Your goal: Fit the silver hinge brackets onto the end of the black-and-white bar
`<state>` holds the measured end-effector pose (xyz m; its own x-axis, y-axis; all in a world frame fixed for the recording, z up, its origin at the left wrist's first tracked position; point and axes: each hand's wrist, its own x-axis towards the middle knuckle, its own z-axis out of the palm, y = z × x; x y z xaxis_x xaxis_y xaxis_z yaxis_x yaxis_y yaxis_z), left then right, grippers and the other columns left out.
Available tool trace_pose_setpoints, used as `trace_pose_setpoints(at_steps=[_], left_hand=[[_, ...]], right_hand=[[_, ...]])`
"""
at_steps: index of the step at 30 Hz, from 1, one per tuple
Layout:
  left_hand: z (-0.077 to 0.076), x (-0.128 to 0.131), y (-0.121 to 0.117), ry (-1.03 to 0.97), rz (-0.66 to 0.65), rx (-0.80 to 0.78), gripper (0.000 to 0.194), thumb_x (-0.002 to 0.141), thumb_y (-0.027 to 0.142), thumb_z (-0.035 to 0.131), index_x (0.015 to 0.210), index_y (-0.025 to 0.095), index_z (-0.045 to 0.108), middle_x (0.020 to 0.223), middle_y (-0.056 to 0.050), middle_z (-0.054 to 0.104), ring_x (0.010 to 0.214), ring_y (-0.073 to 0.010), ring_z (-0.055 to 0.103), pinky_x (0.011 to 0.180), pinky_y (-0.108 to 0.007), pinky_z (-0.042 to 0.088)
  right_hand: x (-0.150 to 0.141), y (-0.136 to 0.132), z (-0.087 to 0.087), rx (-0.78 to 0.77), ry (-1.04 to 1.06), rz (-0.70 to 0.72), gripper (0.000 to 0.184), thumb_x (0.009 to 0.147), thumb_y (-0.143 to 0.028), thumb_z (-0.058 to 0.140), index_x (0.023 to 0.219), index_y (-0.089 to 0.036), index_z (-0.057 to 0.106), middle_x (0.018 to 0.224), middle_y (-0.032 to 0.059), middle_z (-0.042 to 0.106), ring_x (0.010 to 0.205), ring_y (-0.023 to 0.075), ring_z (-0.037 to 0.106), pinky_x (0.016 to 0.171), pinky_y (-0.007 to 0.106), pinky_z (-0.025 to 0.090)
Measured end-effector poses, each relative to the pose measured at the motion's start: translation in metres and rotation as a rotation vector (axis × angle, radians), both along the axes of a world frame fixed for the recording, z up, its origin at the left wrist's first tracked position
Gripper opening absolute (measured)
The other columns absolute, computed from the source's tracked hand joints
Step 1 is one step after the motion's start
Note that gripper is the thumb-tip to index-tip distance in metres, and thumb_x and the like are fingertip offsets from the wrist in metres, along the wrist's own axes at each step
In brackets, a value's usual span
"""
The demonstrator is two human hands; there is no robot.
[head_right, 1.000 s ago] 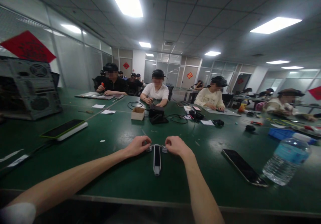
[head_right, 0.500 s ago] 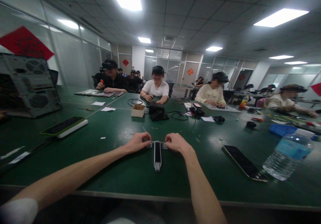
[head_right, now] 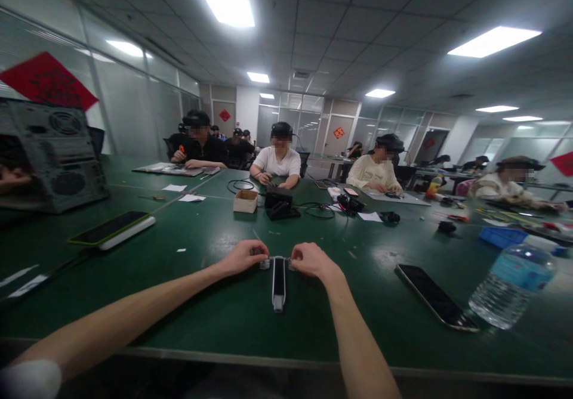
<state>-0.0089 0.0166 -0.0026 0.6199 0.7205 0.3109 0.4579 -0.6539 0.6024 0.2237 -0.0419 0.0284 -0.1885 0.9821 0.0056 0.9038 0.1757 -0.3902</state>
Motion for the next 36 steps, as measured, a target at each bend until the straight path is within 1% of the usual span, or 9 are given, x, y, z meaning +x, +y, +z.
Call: trace_pose_setpoints(at_steps=[9,12,18,23,26,29,32,34,36], left_hand=[[0.002,0.0,0.0,0.002,0.012,-0.066,0.019,0.081,0.03,0.057,0.088,0.016,0.069,0.082,-0.001,0.068,0.072,-0.015,0.058,0.067,-0.024,0.044],[0.004,0.0,-0.001,0.015,0.005,-0.092,0.019,0.081,0.029,0.056,0.089,0.017,0.068,0.085,-0.001,0.068,0.075,-0.0154,0.059,0.069,-0.024,0.045],[0.004,0.001,-0.003,0.044,-0.012,-0.042,0.019,0.082,0.025,0.053,0.091,0.017,0.068,0.085,-0.001,0.068,0.076,-0.0154,0.06,0.07,-0.024,0.045],[0.002,0.002,-0.002,0.079,-0.022,-0.036,0.02,0.082,0.025,0.052,0.092,0.018,0.068,0.087,-0.001,0.068,0.078,-0.0156,0.06,0.072,-0.024,0.045],[0.003,0.001,-0.004,0.083,-0.027,-0.033,0.02,0.083,0.025,0.05,0.091,0.018,0.067,0.088,-0.001,0.068,0.079,-0.0162,0.06,0.071,-0.025,0.045],[0.005,0.001,-0.005,0.085,-0.032,-0.034,0.02,0.083,0.026,0.05,0.092,0.018,0.066,0.09,-0.001,0.068,0.079,-0.0165,0.06,0.07,-0.025,0.045],[0.005,0.0,-0.004,0.087,-0.042,-0.021,0.021,0.083,0.027,0.049,0.093,0.018,0.066,0.09,-0.002,0.067,0.078,-0.0166,0.059,0.069,-0.025,0.045],[0.004,0.0,-0.003,0.094,-0.049,-0.011,0.022,0.083,0.028,0.049,0.093,0.018,0.066,0.09,-0.002,0.066,0.078,-0.0168,0.059,0.069,-0.025,0.044],[0.002,0.0,-0.001,0.105,-0.042,0.003,0.022,0.083,0.027,0.049,0.093,0.018,0.066,0.089,-0.003,0.066,0.077,-0.0172,0.058,0.068,-0.026,0.044]], right_hand=[[-0.003,-0.001,0.003,-0.023,-0.005,-0.023,0.018,0.076,-0.028,0.057,0.086,-0.018,0.069,0.083,0.0032,0.067,0.071,0.0134,0.059,0.061,0.022,0.04],[-0.002,0.0,0.002,-0.016,-0.016,-0.021,0.018,0.076,-0.028,0.057,0.086,-0.018,0.069,0.082,0.0029,0.067,0.071,0.0134,0.059,0.061,0.022,0.04],[0.0,0.002,-0.001,0.028,-0.04,0.013,0.016,0.075,-0.025,0.056,0.082,-0.018,0.068,0.078,0.0022,0.067,0.068,0.0128,0.058,0.059,0.022,0.039],[0.0,0.003,-0.003,0.018,-0.022,0.021,0.016,0.076,-0.026,0.055,0.083,-0.018,0.068,0.079,0.0021,0.067,0.067,0.0123,0.058,0.057,0.021,0.038],[0.006,0.003,-0.002,0.056,-0.011,0.007,0.017,0.077,-0.025,0.055,0.083,-0.018,0.068,0.079,0.0024,0.068,0.068,0.0124,0.059,0.058,0.021,0.038],[0.028,0.003,0.001,0.138,-0.032,-0.083,0.018,0.078,-0.023,0.052,0.084,-0.02,0.068,0.081,0.0025,0.068,0.072,0.0136,0.06,0.062,0.022,0.039],[0.061,0.002,0.0,0.202,-0.093,-0.291,0.02,0.08,-0.021,0.05,0.088,-0.019,0.068,0.087,0.0045,0.069,0.079,0.0159,0.062,0.068,0.023,0.04],[0.082,0.0,-0.003,0.188,-0.13,-0.437,0.021,0.081,-0.02,0.049,0.091,-0.019,0.068,0.091,0.0062,0.069,0.084,0.0179,0.063,0.071,0.024,0.041],[0.094,-0.001,-0.007,0.137,-0.148,-0.502,0.022,0.08,-0.017,0.049,0.093,-0.019,0.068,0.094,0.0084,0.069,0.087,0.0195,0.063,0.073,0.026,0.043]])
